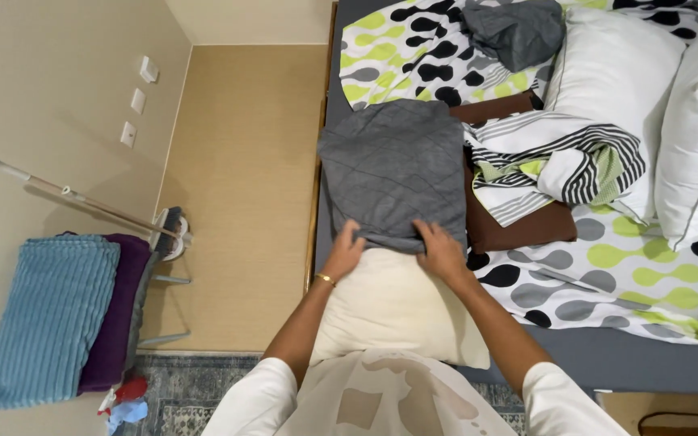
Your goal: The person inserts a white pillow into a gray quilted pillowcase on a bed. They repeatedly pull the case over the pillow, tuck the corners, and smooth the fabric to fit it properly.
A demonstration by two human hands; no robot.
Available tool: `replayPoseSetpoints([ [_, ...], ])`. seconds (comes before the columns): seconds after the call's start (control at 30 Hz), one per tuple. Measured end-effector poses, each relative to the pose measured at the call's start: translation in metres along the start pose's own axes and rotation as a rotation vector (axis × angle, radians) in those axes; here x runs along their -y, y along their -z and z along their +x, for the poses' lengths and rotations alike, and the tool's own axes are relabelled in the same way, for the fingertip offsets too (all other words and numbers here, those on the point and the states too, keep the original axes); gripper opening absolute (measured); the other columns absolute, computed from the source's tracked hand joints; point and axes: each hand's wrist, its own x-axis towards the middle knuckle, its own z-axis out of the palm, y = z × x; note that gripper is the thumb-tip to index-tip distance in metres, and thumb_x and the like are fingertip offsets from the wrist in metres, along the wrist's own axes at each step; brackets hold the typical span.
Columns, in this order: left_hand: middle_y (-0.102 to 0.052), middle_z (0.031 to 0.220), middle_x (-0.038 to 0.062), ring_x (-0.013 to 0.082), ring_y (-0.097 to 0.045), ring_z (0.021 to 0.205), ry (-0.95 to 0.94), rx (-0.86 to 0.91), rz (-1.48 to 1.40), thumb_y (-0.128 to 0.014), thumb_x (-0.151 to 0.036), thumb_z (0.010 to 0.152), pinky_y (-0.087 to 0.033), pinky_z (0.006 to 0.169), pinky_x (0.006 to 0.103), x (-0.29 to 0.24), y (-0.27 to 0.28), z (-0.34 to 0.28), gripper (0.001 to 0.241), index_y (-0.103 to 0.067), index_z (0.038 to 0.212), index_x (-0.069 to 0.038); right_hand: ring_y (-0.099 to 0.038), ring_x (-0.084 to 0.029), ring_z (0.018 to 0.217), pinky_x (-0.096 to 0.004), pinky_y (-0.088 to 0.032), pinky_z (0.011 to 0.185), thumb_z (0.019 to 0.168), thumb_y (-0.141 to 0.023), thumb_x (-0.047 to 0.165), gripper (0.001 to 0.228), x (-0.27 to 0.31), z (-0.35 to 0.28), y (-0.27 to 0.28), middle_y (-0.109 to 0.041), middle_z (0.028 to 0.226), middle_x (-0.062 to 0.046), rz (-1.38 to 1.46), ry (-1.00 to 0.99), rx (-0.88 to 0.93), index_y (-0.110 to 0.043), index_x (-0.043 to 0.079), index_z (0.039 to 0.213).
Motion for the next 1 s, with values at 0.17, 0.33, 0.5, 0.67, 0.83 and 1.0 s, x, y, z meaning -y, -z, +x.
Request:
replayPoseSetpoints([
  [0.17, -0.072, 0.099, 0.02, 0.0434, -0.072, 0.101, 0.08, 0.215, 0.397, -0.073, -0.02, 0.081, -0.055, 0.087, 0.0538, -0.039, -0.012, 0.027, 0.057, -0.042, 0.128, -0.023, -0.055, -0.032, 0.134, -0.047, -0.04, 0.116, 0.071, -0.064, 0.0, 0.061, -0.034, 0.017, 0.0, -0.066, 0.134, -0.009, 0.254, 0.137, -0.187, -0.07, 0.02, 0.129],
  [0.33, -0.062, 0.105, 0.009, 0.0303, -0.065, 0.1, -0.196, -0.102, 0.885, -0.078, -0.006, 0.07, -0.054, 0.086, 0.0415, -0.032, -0.01, 0.05, 0.073, -0.055, 0.137, -0.022, -0.066, -0.023, 0.07, -0.037, -0.053, 0.071, 0.093, -0.068, 0.021, 0.023, 0.027, -0.032, 0.112, -0.074, 0.069, -0.007, 0.743, 0.164, 0.396, -0.075, 0.002, 0.081],
  [0.5, -0.074, 0.117, 0.011, 0.0332, -0.068, 0.116, -0.07, 0.106, 0.422, -0.069, 0.002, 0.074, -0.052, 0.104, 0.0457, -0.002, -0.033, 0.057, 0.062, -0.065, 0.132, -0.019, -0.07, -0.03, 0.115, -0.047, -0.056, 0.096, 0.075, -0.078, 0.015, 0.065, -0.021, 0.003, 0.049, -0.074, 0.121, -0.009, 0.076, 0.054, -0.152, -0.06, 0.02, 0.138],
  [0.67, -0.07, 0.126, 0.017, 0.0393, -0.064, 0.124, -0.042, 0.402, 0.436, -0.066, -0.016, 0.078, -0.047, 0.108, 0.0503, -0.061, -0.022, 0.05, 0.056, -0.059, 0.133, -0.014, -0.067, -0.032, 0.112, -0.047, -0.05, 0.101, 0.085, -0.071, 0.013, 0.036, -0.04, -0.016, 0.035, -0.075, 0.112, -0.014, 0.528, -0.098, -0.059, -0.073, 0.011, 0.121],
  [0.83, -0.076, 0.108, 0.011, 0.0391, -0.071, 0.108, -0.071, 0.493, 0.468, -0.076, -0.043, 0.07, -0.052, 0.093, 0.0506, -0.068, 0.003, 0.023, 0.061, -0.05, 0.122, -0.025, -0.07, -0.031, 0.103, -0.045, -0.053, 0.093, 0.084, -0.082, 0.019, 0.025, -0.017, -0.039, 0.062, -0.08, 0.104, -0.019, 0.887, -0.104, 0.43, -0.082, 0.002, 0.102],
  [1.0, -0.079, 0.104, 0.014, 0.0378, -0.074, 0.104, -0.067, 0.392, 0.699, -0.071, -0.022, 0.075, -0.055, 0.095, 0.049, -0.07, 0.001, 0.018, 0.057, -0.062, 0.132, -0.026, -0.072, -0.022, 0.11, -0.039, -0.057, 0.092, 0.069, -0.076, 0.007, 0.066, -0.009, -0.036, 0.045, -0.074, 0.112, 0.001, 0.188, 0.2, -0.321, -0.066, 0.028, 0.131],
])
